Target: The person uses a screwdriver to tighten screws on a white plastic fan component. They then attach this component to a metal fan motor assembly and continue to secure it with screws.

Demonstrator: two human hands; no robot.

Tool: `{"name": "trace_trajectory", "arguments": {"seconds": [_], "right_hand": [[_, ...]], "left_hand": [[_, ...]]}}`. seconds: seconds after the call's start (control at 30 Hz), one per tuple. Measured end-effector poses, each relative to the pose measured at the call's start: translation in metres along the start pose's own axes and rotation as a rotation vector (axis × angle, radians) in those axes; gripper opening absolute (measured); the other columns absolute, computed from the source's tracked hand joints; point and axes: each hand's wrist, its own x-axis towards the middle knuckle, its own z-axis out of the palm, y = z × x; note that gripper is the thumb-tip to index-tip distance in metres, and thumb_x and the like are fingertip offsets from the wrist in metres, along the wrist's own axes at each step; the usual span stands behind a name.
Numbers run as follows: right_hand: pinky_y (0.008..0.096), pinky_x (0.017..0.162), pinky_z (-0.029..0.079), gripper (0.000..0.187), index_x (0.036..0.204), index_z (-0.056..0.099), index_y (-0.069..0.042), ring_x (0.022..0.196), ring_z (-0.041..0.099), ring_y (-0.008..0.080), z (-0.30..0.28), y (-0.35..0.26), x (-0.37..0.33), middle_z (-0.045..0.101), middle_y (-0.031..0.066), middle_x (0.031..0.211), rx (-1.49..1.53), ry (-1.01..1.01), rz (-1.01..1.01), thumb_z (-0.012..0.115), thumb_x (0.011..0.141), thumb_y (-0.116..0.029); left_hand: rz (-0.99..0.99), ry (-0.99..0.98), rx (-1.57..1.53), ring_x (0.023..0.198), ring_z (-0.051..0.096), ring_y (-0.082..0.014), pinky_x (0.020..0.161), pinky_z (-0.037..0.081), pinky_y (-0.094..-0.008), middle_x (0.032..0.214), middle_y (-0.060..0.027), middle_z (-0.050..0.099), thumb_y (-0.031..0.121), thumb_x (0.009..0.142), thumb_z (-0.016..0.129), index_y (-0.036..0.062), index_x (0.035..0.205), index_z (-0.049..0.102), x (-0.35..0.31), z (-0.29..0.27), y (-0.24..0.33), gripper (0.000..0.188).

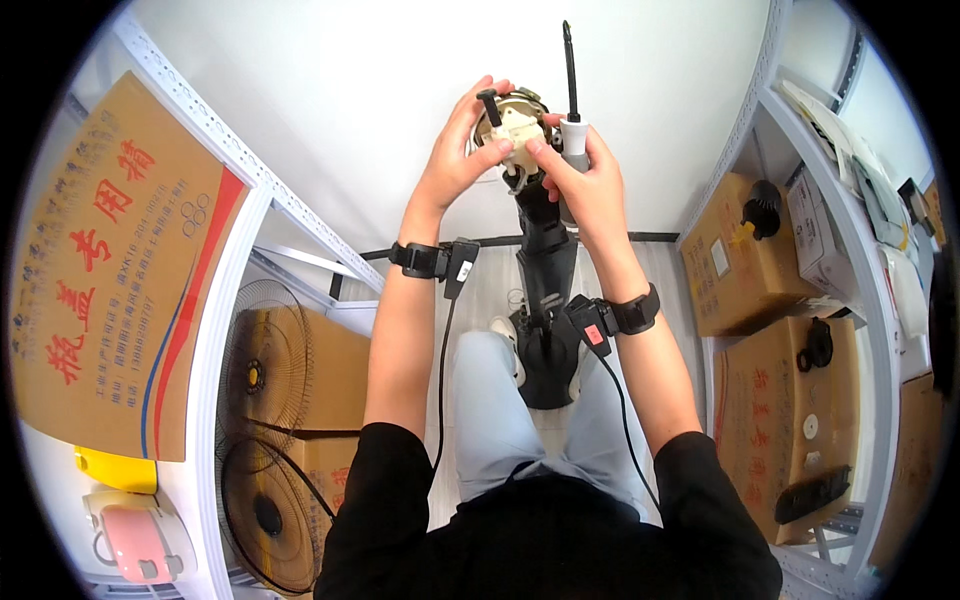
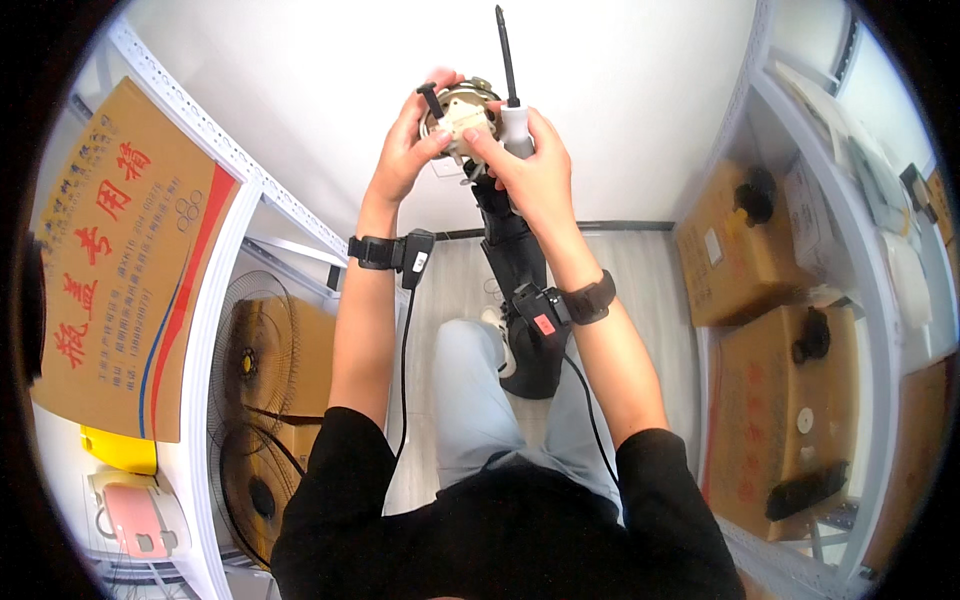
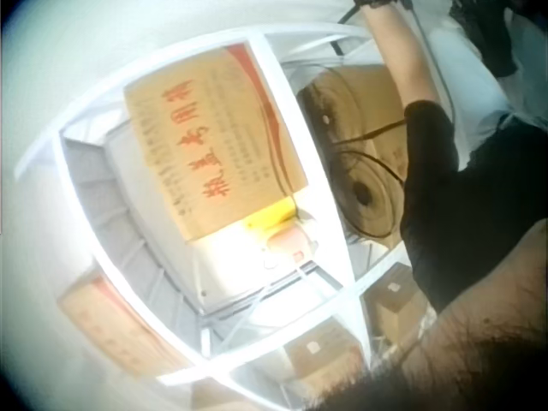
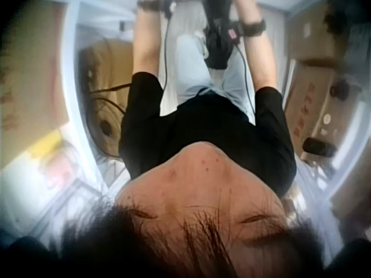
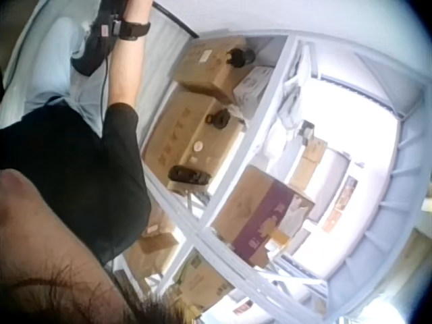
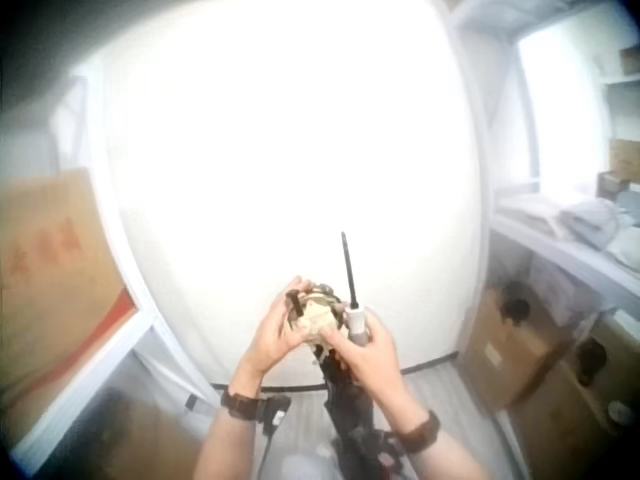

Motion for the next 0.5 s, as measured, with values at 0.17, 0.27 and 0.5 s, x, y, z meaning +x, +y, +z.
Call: {"name": "trace_trajectory", "arguments": {"seconds": [0.17, 0.27, 0.5], "right_hand": [[0.0205, 0.048, 0.041, 0.035, 0.113, 0.064, -0.007, 0.058, 0.054, 0.0043, -0.014, 0.009, -0.017, 0.059, -0.0018, 0.073, 0.062, 0.040, 0.060, 0.075, 0.084, -0.023], [0.0202, 0.048, 0.040, 0.032, 0.115, 0.063, -0.008, 0.054, 0.051, 0.0039, -0.024, 0.010, -0.039, 0.056, -0.0036, 0.067, 0.076, 0.055, 0.087, 0.072, 0.087, -0.020], [0.0206, 0.050, 0.041, 0.030, 0.116, 0.062, -0.005, 0.056, 0.052, 0.0040, -0.066, 0.013, -0.082, 0.065, 0.0009, 0.086, 0.015, 0.108, 0.123, 0.069, 0.088, -0.015]], "left_hand": [[0.034, 0.029, -0.003, 0.142, 0.030, -0.0288, 0.116, 0.025, -0.0415, 0.143, -0.0144, 0.047, 0.030, 0.081, 0.069, 0.0016, 0.139, 0.046, -0.001, 0.002, -0.003, 0.069], [0.009, 0.078, -0.087, 0.142, 0.030, -0.0293, 0.115, 0.026, -0.0418, 0.140, -0.0132, 0.050, 0.026, 0.079, 0.072, 0.0022, 0.136, 0.050, -0.001, 0.005, -0.003, 0.066], [0.026, 0.086, -0.069, 0.142, 0.030, -0.0290, 0.114, 0.029, -0.0414, 0.139, -0.0118, 0.051, 0.019, 0.079, 0.073, 0.0026, 0.135, 0.052, 0.000, 0.006, -0.007, 0.062]]}}
